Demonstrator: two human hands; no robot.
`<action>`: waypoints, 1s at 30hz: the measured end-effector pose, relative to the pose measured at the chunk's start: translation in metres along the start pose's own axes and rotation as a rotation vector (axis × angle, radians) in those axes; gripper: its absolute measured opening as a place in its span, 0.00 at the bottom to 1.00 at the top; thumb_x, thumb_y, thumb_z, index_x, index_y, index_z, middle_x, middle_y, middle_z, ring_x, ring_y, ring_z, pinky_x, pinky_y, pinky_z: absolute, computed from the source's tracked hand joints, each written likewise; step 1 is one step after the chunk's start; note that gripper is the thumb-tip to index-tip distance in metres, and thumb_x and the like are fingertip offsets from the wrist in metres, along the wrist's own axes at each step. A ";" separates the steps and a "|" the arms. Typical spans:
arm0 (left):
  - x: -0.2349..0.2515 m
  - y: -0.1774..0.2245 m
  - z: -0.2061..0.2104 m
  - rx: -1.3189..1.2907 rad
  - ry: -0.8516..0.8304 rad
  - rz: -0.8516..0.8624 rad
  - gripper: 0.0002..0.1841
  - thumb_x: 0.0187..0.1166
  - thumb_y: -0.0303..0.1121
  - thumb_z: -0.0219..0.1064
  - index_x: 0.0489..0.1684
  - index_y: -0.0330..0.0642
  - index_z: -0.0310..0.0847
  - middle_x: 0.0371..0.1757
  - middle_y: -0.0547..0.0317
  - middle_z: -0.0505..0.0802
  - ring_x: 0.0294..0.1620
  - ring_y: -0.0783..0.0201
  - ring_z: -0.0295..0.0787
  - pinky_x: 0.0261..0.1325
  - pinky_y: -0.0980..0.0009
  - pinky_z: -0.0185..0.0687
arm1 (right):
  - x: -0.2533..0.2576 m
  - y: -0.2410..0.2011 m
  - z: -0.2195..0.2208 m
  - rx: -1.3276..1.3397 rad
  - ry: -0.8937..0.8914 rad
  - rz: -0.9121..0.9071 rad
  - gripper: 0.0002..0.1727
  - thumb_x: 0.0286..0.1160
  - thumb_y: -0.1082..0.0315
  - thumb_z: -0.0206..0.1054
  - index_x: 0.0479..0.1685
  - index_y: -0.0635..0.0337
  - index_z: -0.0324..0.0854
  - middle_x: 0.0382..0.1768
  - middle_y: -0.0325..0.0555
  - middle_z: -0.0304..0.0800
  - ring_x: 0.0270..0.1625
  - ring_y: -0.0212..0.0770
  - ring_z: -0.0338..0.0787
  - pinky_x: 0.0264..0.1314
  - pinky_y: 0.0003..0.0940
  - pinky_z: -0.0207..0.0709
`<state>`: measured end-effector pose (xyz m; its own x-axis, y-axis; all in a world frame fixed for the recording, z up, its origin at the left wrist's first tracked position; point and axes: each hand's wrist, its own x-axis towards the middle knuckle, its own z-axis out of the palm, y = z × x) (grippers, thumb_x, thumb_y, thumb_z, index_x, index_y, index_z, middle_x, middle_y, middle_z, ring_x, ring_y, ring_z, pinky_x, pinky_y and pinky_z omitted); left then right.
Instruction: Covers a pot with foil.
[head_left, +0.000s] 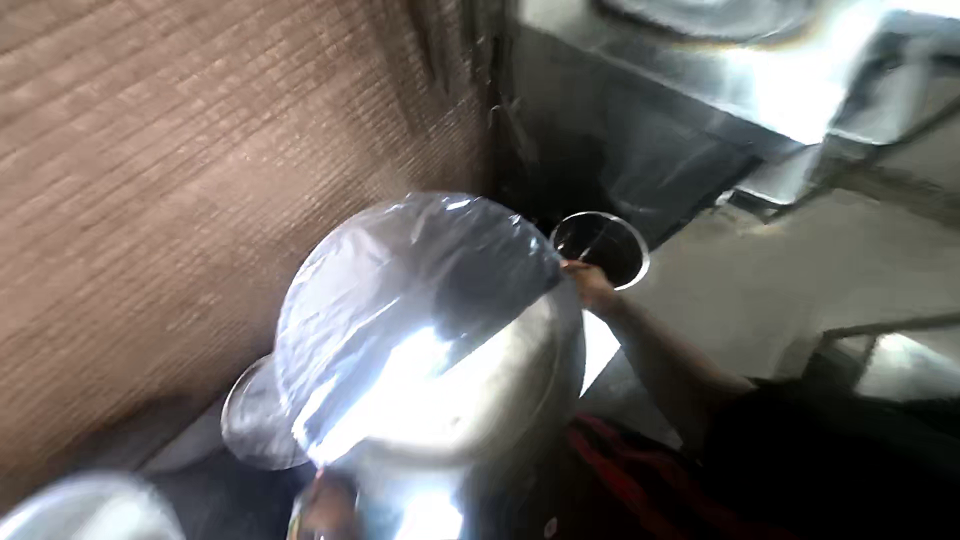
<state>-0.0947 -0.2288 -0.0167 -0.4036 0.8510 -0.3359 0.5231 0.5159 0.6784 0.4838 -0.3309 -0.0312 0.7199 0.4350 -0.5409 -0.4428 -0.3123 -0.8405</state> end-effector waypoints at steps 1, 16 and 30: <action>0.003 -0.001 0.005 -0.083 -0.013 -0.061 0.27 0.91 0.49 0.54 0.69 0.30 0.78 0.61 0.34 0.88 0.60 0.44 0.86 0.64 0.43 0.82 | -0.003 0.000 0.002 -0.032 0.004 0.017 0.19 0.84 0.58 0.66 0.67 0.56 0.82 0.54 0.48 0.89 0.51 0.40 0.87 0.54 0.45 0.82; 0.010 0.010 0.012 -0.626 -0.077 -0.321 0.26 0.88 0.53 0.60 0.70 0.39 0.77 0.58 0.41 0.89 0.55 0.46 0.86 0.56 0.42 0.83 | -0.032 0.000 0.003 -0.098 0.104 0.065 0.28 0.83 0.40 0.60 0.69 0.52 0.75 0.58 0.44 0.82 0.57 0.39 0.81 0.57 0.48 0.79; -0.068 -0.134 -0.067 -0.309 -0.311 -0.458 0.22 0.93 0.42 0.53 0.73 0.34 0.76 0.67 0.42 0.88 0.64 0.47 0.87 0.62 0.47 0.83 | -0.293 0.038 0.171 -0.698 -0.635 -1.222 0.18 0.81 0.65 0.63 0.59 0.72 0.81 0.59 0.65 0.87 0.62 0.56 0.89 0.67 0.51 0.83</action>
<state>-0.1875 -0.3622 -0.0410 -0.2736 0.5632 -0.7797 0.0891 0.8220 0.5624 0.1643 -0.3254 0.0893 0.0271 0.9299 0.3667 0.6874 0.2490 -0.6823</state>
